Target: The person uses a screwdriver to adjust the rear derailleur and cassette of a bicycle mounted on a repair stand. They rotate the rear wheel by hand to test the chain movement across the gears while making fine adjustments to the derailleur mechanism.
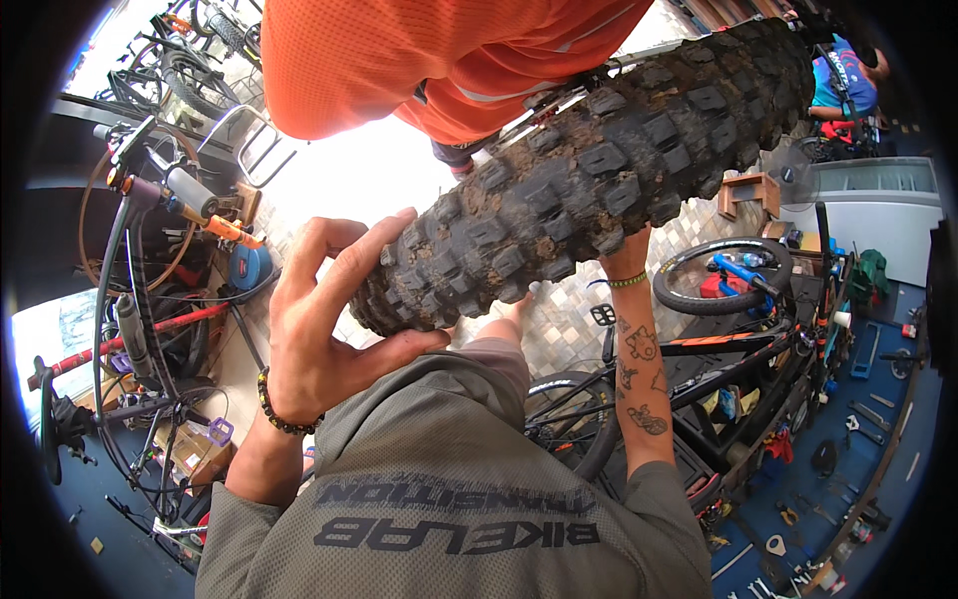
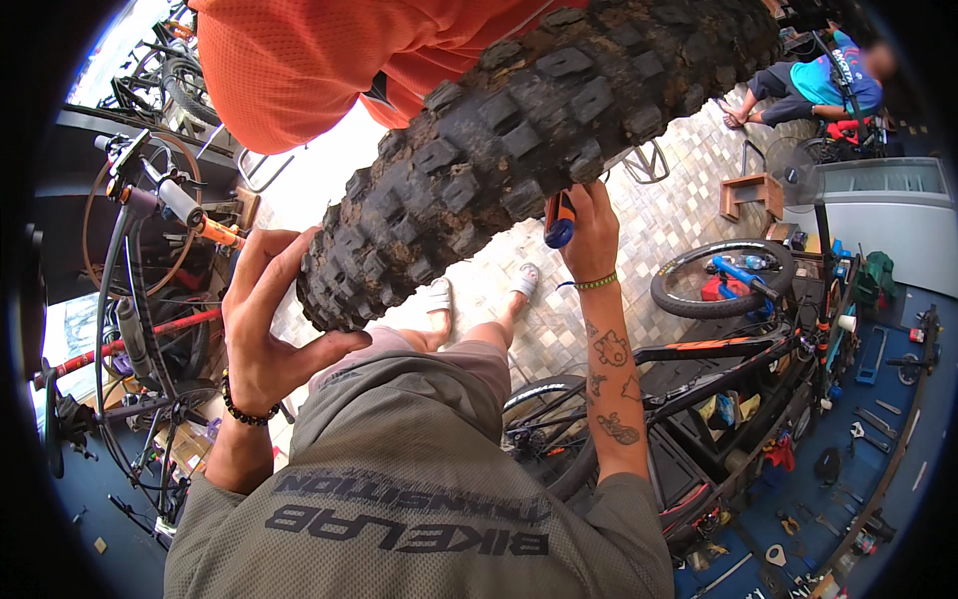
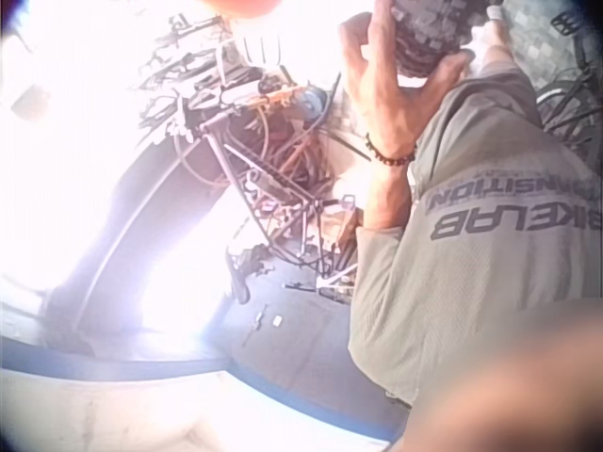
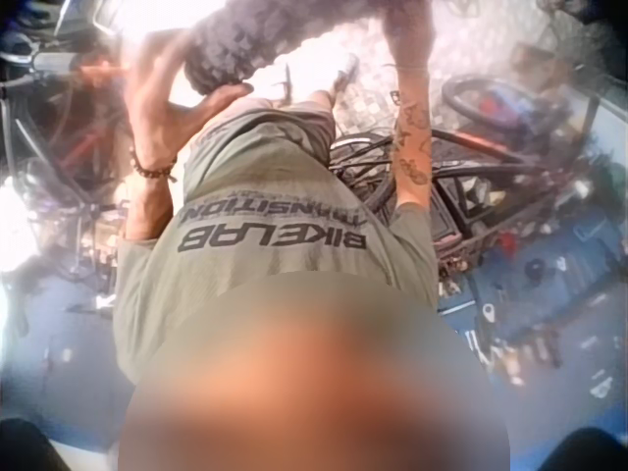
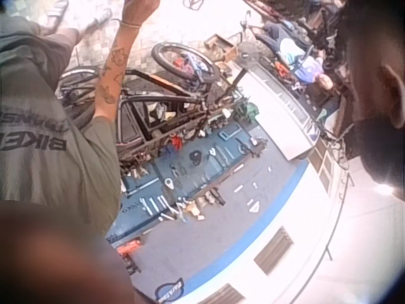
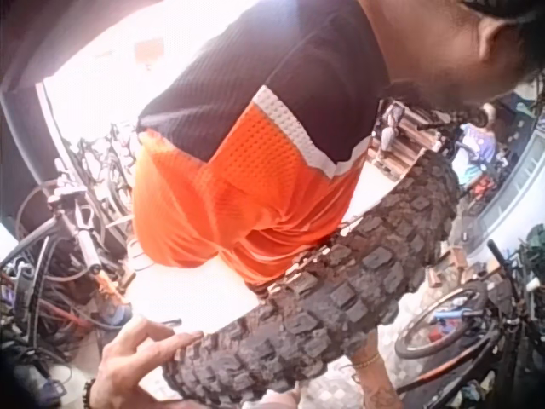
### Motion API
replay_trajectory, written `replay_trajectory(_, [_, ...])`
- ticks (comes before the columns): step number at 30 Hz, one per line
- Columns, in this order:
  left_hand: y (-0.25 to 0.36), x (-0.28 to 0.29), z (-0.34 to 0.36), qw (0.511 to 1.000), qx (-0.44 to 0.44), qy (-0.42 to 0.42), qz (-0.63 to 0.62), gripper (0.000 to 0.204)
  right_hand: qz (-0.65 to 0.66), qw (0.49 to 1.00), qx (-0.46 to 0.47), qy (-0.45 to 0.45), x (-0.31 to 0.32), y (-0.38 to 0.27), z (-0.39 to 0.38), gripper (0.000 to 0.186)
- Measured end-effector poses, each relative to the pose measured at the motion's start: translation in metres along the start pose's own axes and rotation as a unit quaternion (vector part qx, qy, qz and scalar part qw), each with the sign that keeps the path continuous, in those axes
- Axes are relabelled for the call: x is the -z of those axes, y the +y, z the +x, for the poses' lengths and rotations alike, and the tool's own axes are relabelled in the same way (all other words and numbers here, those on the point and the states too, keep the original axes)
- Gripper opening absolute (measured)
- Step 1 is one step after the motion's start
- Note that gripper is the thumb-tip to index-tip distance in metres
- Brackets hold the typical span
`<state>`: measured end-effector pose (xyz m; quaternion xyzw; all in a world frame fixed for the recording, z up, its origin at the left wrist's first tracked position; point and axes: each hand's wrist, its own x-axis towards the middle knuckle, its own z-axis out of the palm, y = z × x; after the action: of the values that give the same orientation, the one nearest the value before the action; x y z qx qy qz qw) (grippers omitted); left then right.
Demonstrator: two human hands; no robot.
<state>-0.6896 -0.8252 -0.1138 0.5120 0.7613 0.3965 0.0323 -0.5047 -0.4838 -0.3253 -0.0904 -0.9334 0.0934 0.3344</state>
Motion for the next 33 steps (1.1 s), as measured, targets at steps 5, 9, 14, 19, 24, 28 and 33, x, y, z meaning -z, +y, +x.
replay_trajectory(5, [0.002, 0.0, 0.001, 1.0, 0.007, -0.001, -0.007, 0.091, 0.082, 0.994, -0.053, 0.045, -0.006, 0.004, -0.009, 0.062])
replay_trajectory(9, [0.003, -0.002, 0.002, 1.0, 0.002, 0.004, -0.005, 0.09, 0.112, 0.99, -0.076, 0.039, -0.015, 0.013, -0.025, 0.061])
replay_trajectory(14, [0.003, -0.001, 0.002, 1.0, 0.007, 0.003, -0.008, 0.09, 0.062, 0.996, -0.039, 0.053, -0.017, 0.007, -0.021, 0.056])
replay_trajectory(19, [0.001, -0.001, 0.004, 1.0, -0.01, 0.007, -0.002, 0.09, 0.04, 0.998, -0.042, 0.035, -0.012, 0.006, -0.016, 0.05])
replay_trajectory(24, [0.0, 0.001, 0.003, 1.0, 0.01, 0.005, -0.005, 0.09, 0.003, 0.999, -0.04, 0.004, -0.017, 0.033, -0.025, 0.034])
replay_trajectory(28, [-0.002, 0.002, 0.0, 1.0, 0.012, 0.011, -0.002, 0.09, 0.07, 0.996, -0.054, 0.0, -0.006, 0.039, -0.011, 0.027])
replay_trajectory(33, [-0.003, 0.002, 0.003, 1.0, 0.01, 0.01, 0.0, 0.091, 0.221, 0.958, -0.178, 0.033, -0.004, 0.042, -0.024, 0.042])
